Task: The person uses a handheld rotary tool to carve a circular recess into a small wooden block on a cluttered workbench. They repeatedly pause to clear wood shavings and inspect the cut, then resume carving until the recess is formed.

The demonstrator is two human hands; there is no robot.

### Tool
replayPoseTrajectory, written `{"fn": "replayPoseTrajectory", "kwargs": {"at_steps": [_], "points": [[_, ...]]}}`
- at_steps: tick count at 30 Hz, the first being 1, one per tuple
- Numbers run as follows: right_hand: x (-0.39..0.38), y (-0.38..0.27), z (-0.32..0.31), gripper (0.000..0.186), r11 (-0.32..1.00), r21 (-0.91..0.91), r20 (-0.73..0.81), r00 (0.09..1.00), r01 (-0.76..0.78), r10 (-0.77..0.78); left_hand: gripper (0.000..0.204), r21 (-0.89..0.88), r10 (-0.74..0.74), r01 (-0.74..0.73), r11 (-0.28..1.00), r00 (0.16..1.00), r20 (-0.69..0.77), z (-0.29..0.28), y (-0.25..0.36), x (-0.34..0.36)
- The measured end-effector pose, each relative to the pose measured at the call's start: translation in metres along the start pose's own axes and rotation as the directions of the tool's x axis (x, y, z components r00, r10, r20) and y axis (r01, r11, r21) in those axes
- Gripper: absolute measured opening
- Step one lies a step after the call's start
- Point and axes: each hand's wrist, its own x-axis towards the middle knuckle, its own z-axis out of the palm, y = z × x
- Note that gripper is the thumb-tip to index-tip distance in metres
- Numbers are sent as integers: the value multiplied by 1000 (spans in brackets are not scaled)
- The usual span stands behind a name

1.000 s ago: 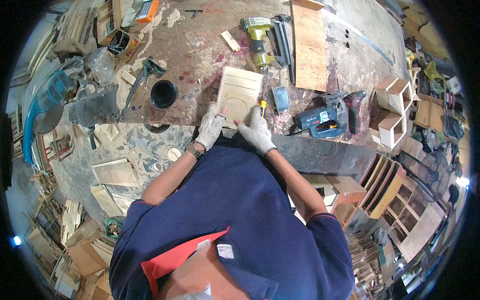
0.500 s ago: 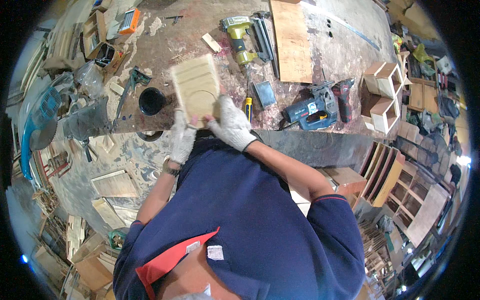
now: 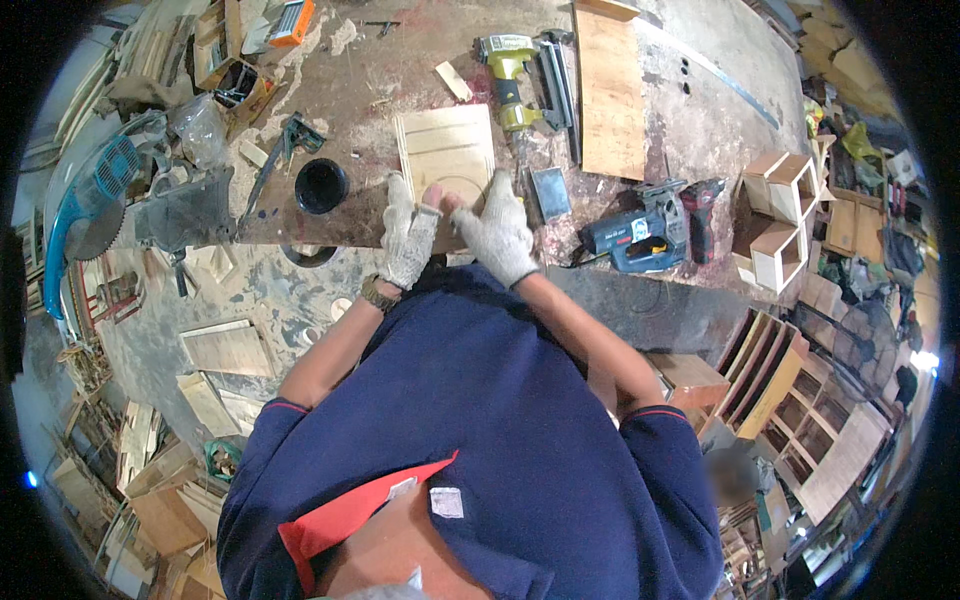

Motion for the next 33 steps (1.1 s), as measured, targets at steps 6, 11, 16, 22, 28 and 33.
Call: {"fn": "replayPoseTrajectory", "kwargs": {"at_steps": [6, 11, 16, 22, 28, 33], "points": [[8, 28, 16, 70, 997, -68, 124, 992, -24, 32, 82, 172, -27, 2, 985, 989, 143, 2, -29, 28], [-4, 69, -10, 52, 979, 206, 55, 998, 9, -21, 71, 169, 105, -98, 981, 994, -33, -24, -10, 44], [-23, 109, -60, 39, 963, 268, -229, 969, -25, 88, 58, 476, 629, -544, 692, 777, -27, -11, 21, 92], [-13, 184, -126, 36, 960, 275, -587, 781, -54, 212, 54, 563, 576, -560, 608, 799, 172, 9, 11, 112], [33, 306, -237, 46, 881, -142, -812, 563, -451, 158, 56, 601, 492, -386, 700, 870, -14, 11, -12, 92], [94, 375, -275, 70, 818, -373, -459, 853, -437, 247, 58, 695, 519, -344, 632, 853, -50, 14, -17, 91]]}}
